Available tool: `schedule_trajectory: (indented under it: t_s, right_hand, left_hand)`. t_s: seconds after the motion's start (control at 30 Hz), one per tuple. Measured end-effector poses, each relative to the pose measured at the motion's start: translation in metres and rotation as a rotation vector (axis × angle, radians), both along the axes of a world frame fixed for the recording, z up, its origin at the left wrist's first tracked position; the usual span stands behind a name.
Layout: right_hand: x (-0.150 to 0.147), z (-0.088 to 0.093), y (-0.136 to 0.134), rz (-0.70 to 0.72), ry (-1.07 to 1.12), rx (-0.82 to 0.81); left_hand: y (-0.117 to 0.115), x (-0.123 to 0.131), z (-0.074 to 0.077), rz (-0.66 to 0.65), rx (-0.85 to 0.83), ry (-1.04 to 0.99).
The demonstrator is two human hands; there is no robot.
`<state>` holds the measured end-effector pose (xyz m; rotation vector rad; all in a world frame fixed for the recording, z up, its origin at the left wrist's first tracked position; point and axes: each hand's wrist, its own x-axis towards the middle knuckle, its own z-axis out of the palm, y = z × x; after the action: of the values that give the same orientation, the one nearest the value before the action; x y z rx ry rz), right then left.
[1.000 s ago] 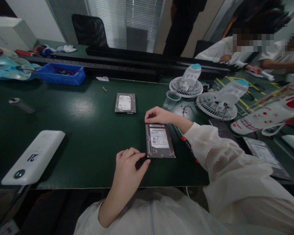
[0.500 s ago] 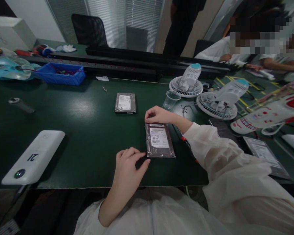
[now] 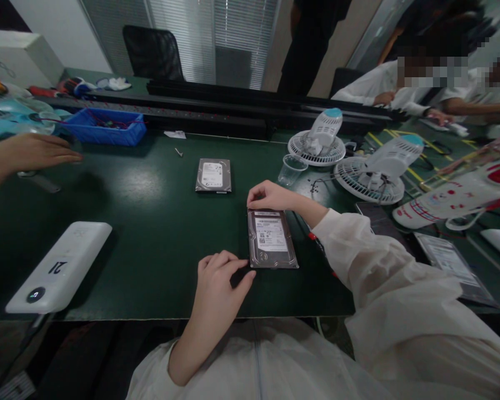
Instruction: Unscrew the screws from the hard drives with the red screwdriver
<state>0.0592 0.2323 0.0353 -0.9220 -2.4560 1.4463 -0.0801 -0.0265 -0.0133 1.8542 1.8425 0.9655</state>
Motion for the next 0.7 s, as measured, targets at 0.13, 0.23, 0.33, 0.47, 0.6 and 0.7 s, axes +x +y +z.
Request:
schedule_trajectory:
  t_s: [0.13,0.23,0.33,0.47,0.6,0.7]
  right_hand:
    - [0.000,0.000,0.000,-0.008,-0.005,0.008]
    - [0.000,0.001,-0.001,-0.008,-0.006,0.016]
    - [0.001,0.002,-0.002,-0.006,-0.007,0.030]
    - [0.002,0.005,-0.002,-0.026,-0.013,0.074]
    - [0.014,0.019,-0.006,-0.129,-0.018,0.213]
    - [0.040,0.038,-0.025,-0.247,-0.060,0.388]
  left_hand:
    - [-0.001,0.000,-0.001,0.007,0.001,0.000]
    - [-0.001,0.000,-0.002,0.006,0.002,-0.001]
    - [0.000,0.000,-0.003,0.008,0.004,-0.004]
    - [0.000,0.000,-0.002,0.011,-0.001,-0.009]
    - [0.000,0.001,-0.003,0.017,-0.005,-0.012]
    - [0.000,0.001,-0.003,0.020,-0.008,-0.014]
